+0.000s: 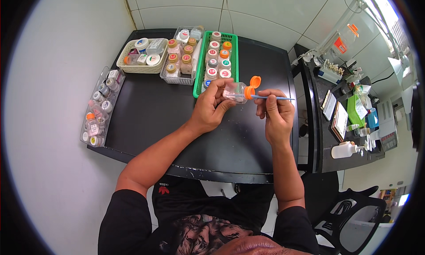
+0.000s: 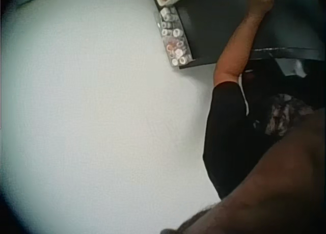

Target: The person applies colored stains to dental crowns using a fine-tipped brush, alternating between different small jars of pigment and placing the crowns back on their respective supports.

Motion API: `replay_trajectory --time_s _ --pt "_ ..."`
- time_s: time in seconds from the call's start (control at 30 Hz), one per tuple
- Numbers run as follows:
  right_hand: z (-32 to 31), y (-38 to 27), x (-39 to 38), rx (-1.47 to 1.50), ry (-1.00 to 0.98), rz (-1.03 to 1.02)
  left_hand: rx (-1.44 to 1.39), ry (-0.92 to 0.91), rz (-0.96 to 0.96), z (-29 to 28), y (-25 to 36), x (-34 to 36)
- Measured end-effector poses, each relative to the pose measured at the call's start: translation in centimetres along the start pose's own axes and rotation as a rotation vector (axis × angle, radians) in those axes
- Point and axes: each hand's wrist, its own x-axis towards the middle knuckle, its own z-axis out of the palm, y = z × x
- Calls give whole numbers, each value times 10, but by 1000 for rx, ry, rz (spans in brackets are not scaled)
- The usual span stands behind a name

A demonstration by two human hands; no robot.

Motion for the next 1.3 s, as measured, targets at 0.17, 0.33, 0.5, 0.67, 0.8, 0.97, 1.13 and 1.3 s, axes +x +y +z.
replay_trajectory --time_s 0.17,0.33,0.5,0.67,0.8,0.97,1.13,1.3 --pt "0 0 -2 -23 21 -23 12 -12 38 0 -5 -1" --pt "0 -6 -2 -71 -12 -45 -31 -34 -4 -3 -3 -1" --pt "-5 -2 -3 -137 21 -107 -60 -66 27 0 0 1" --pt "-2 -8 -2 -119 20 -113 -90 -46 -40 1 3 2" --pt "-10 -7 -2 -130 20 -125 -24 -55 -67 1 8 2" --pt "-7 -10 -1 -141 -7 -90 38 -67 91 2 3 2" --pt "-9 -9 2 -96 -12 -129 -59 -69 45 -1 -4 2" --pt "-10 -9 1 -66 -52 -39 -91 -92 30 1 -2 1"
